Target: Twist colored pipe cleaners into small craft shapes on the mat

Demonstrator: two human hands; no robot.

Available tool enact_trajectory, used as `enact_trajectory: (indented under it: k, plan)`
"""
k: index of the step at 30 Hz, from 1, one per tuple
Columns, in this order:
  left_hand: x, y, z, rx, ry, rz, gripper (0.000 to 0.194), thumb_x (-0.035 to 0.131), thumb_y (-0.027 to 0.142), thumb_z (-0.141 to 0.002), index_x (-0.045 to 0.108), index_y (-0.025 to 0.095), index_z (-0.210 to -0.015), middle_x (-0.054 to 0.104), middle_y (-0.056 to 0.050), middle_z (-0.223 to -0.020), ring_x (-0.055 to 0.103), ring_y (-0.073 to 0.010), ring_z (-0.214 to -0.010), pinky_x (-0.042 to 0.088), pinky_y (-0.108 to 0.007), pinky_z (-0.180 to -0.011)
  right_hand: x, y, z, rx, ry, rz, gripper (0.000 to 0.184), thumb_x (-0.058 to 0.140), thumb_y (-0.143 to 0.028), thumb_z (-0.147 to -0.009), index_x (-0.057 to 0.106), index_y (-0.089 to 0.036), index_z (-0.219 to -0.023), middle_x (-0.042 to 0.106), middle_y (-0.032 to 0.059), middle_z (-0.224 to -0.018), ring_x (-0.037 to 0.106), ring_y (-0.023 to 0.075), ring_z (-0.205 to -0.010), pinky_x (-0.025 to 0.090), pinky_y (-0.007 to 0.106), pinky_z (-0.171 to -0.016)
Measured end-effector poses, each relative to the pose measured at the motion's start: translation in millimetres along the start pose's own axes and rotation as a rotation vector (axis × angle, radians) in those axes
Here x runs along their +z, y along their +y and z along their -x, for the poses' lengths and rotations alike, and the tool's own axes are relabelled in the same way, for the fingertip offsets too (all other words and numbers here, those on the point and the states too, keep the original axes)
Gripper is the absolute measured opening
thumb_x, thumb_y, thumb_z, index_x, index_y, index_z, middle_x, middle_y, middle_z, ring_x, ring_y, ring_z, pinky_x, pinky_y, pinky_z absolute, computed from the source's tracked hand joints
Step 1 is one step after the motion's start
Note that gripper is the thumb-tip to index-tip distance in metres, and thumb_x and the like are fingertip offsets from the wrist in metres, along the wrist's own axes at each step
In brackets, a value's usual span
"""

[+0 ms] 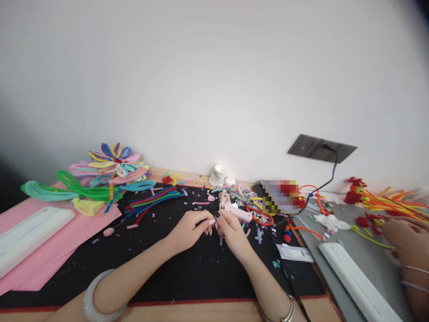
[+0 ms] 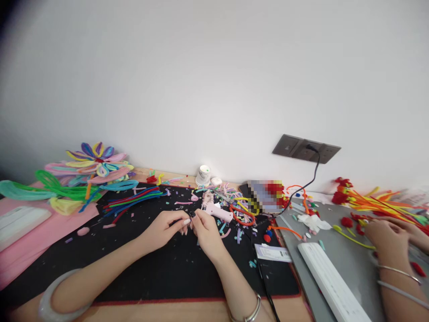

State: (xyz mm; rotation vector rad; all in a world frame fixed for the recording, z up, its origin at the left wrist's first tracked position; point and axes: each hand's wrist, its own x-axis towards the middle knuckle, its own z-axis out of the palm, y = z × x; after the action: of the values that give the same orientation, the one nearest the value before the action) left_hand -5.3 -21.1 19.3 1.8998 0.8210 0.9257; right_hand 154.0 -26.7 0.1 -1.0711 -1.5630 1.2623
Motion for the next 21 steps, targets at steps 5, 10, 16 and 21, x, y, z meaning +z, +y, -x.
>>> enact_trajectory:
  k: [5,10,16,21]
  plan:
    - [2.5,-5,0,-0.088,-0.04,0.217,0.028,0.045,0.03,-0.086,0.056,0.013,-0.066,0.057,-0.001,-0.061,0.053,-0.0108,-0.057,0.043,-0.023,-0.06,-1,-11,3,-0.149,0.061,0.242,0.026,0.038,-0.027,-0.088,0.038,-0.019,-0.064,0.035,-0.0046,-0.057,0.031,0.0104,-0.052,0.026,0.024,-0.05]
    - [5.5,-11,-1,-0.332,-0.131,0.624,0.027,0.053,0.038,-0.081,0.053,0.013,-0.071,0.057,0.0,-0.059,0.053,-0.0099,-0.052,0.044,-0.022,-0.054,-2,-17,5,-0.218,0.077,0.39,0.025,0.038,-0.022,-0.088,0.041,-0.018,-0.063,0.041,-0.0032,-0.06,0.037,0.0112,-0.057,0.028,0.024,-0.055]
    - [3.2,-12,-3,-0.379,-0.123,0.578,0.031,0.055,0.042,-0.08,0.056,0.011,-0.073,0.065,-0.005,-0.066,0.048,-0.0059,-0.04,0.037,-0.019,-0.043,-5,-11,3,-0.172,0.057,0.387,0.027,0.038,-0.025,-0.089,0.04,-0.018,-0.063,0.04,-0.0041,-0.058,0.036,0.0109,-0.055,0.028,0.024,-0.053]
    - [0.9,-11,-3,-0.408,-0.06,0.691,0.035,0.051,0.046,-0.081,0.058,0.012,-0.085,0.066,-0.007,-0.073,0.055,-0.0093,-0.05,0.045,-0.023,-0.051,-10,-12,2,-0.2,0.223,0.366,0.029,0.036,-0.028,-0.089,0.034,-0.019,-0.062,0.035,-0.0046,-0.057,0.033,0.011,-0.053,0.026,0.024,-0.052]
